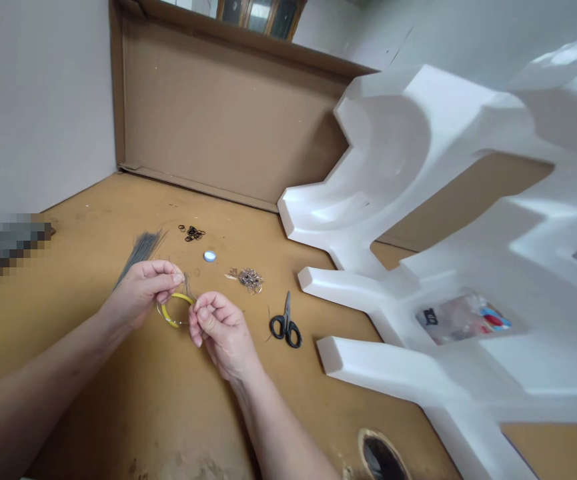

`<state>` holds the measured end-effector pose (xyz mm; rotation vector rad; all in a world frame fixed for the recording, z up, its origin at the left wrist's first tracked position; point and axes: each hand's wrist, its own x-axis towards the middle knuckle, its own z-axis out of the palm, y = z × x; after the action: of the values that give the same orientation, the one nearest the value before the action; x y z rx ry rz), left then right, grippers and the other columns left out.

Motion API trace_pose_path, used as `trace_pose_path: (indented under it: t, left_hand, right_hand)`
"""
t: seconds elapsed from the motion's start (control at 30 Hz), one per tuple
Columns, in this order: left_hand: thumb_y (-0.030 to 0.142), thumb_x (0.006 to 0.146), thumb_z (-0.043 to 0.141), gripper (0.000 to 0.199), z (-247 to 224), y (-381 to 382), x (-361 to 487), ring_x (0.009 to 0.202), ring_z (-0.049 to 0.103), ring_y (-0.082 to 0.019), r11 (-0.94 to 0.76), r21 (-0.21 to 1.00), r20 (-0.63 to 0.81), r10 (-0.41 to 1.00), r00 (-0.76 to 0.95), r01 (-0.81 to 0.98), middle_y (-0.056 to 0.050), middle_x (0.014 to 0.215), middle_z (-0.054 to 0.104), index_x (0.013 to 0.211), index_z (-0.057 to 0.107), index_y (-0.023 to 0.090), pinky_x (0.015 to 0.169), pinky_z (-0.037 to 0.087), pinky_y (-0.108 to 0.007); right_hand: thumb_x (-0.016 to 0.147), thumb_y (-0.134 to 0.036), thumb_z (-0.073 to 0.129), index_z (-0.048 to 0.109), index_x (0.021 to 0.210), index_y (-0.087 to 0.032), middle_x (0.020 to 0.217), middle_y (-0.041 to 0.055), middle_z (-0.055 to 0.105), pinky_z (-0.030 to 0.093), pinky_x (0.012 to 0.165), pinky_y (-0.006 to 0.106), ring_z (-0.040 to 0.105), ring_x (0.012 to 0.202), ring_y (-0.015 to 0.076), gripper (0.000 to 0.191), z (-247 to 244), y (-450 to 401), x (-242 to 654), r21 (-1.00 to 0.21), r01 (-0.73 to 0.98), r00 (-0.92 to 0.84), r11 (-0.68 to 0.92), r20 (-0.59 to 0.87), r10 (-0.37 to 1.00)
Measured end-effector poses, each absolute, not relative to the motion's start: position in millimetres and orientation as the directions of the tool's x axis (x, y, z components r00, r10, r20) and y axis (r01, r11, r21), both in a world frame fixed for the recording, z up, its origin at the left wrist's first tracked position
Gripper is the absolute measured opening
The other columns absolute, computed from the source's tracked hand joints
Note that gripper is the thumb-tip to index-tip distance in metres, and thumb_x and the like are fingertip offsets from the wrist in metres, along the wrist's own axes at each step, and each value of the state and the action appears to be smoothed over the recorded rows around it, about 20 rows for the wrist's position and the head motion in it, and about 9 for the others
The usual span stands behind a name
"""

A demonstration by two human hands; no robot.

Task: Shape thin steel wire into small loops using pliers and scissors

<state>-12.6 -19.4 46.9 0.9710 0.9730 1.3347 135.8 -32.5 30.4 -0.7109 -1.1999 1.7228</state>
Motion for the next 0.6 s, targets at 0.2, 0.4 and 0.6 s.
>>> trace_pose_path:
  t: [0.2, 0.4, 0.6]
  left_hand:
    - [0.026, 0.053, 0.064, 0.014, 49.2, -21.3, -13.6, 0.038, 0.03, -0.004, 0.015, 0.95, -0.013, 1.0, 0.009, -0.312, 0.006, 0.04, 0.04, 0.051, 0.054, 0.016, 0.04, 0.021, -0.021]
    - [0.025, 0.053, 0.063, 0.014, 50.2, -21.3, -13.2, 0.038, 0.03, -0.004, 0.018, 0.954, -0.017, 1.0, 0.005, -0.299, 0.006, 0.04, 0.04, 0.05, 0.053, 0.016, 0.04, 0.022, -0.021]
    - [0.026, 0.053, 0.061, 0.014, 53.1, -23.0, -10.9, 0.039, 0.031, -0.004, 0.008, 0.96, -0.012, 1.0, -0.012, -0.28, 0.006, 0.041, 0.041, 0.05, 0.053, 0.016, 0.041, 0.023, -0.021]
  right_hand:
    - [0.063, -0.039, 0.073, 0.054, 0.067, -0.02, 0.052, -0.0056, 0.05, 0.024, 0.038, 0.02, 0.037, 0.04, 0.0051, 0.028, 30.7, -34.0, 134.7, -0.934, -0.333, -0.434, -0.131, 0.029, 0.9]
    - [0.063, -0.036, 0.074, 0.055, 0.067, -0.019, 0.052, -0.0056, 0.052, 0.024, 0.039, 0.019, 0.038, 0.04, 0.0042, 0.025, 31.0, -33.9, 135.4, -0.916, -0.378, -0.431, -0.134, 0.046, 0.901]
    - [0.064, -0.034, 0.074, 0.057, 0.066, -0.019, 0.053, -0.0052, 0.054, 0.022, 0.038, 0.019, 0.038, 0.04, 0.0043, 0.023, 31.7, -34.1, 134.0, -0.899, -0.413, -0.427, -0.144, 0.051, 0.903]
